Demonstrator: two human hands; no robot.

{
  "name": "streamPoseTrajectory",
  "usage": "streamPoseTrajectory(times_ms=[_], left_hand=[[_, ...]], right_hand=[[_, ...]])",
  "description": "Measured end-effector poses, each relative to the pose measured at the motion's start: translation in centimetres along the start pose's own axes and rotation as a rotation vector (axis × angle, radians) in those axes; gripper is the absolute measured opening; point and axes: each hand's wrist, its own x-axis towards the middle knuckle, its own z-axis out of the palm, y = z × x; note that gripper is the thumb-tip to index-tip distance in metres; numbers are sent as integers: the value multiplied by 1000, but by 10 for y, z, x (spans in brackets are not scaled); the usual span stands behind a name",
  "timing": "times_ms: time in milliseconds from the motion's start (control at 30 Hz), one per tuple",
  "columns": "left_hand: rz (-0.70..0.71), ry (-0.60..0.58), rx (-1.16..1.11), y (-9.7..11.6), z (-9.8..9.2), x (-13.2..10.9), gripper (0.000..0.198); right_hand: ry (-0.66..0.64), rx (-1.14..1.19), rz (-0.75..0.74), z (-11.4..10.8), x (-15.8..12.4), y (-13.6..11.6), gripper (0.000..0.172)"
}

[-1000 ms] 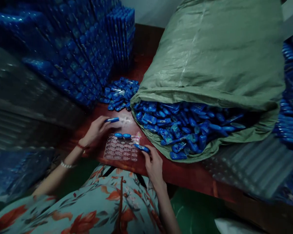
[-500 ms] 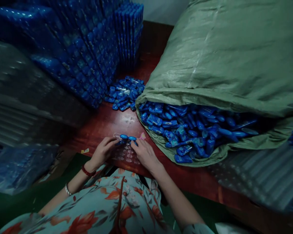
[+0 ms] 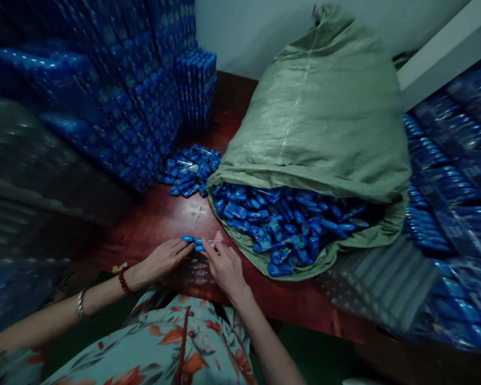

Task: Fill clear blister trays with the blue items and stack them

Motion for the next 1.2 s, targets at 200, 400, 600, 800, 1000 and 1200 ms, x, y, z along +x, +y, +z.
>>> streamPoseTrajectory(times_ms=[200, 400, 600, 800, 1000, 1200], left_hand=[[-96, 286, -105, -20, -20, 67, 21], [-260, 105, -297, -38, -6, 160, 23], [-194, 195, -450, -45, -9, 114, 29], [-445, 532, -546, -7, -40, -7, 20], [-570, 523, -522, 29, -14, -53, 19], [-288, 471, -356, 20, 19, -40, 28]], right_hand=[[214, -122, 244, -23, 33, 64, 38], [18, -241, 270, -21, 61, 75, 25], [263, 333, 479, -26, -5, 48, 32], [53, 589, 219, -8, -36, 4, 21], [-53, 291, -22, 13, -24, 0, 32], [-218, -35, -215, 4, -9, 2, 31]])
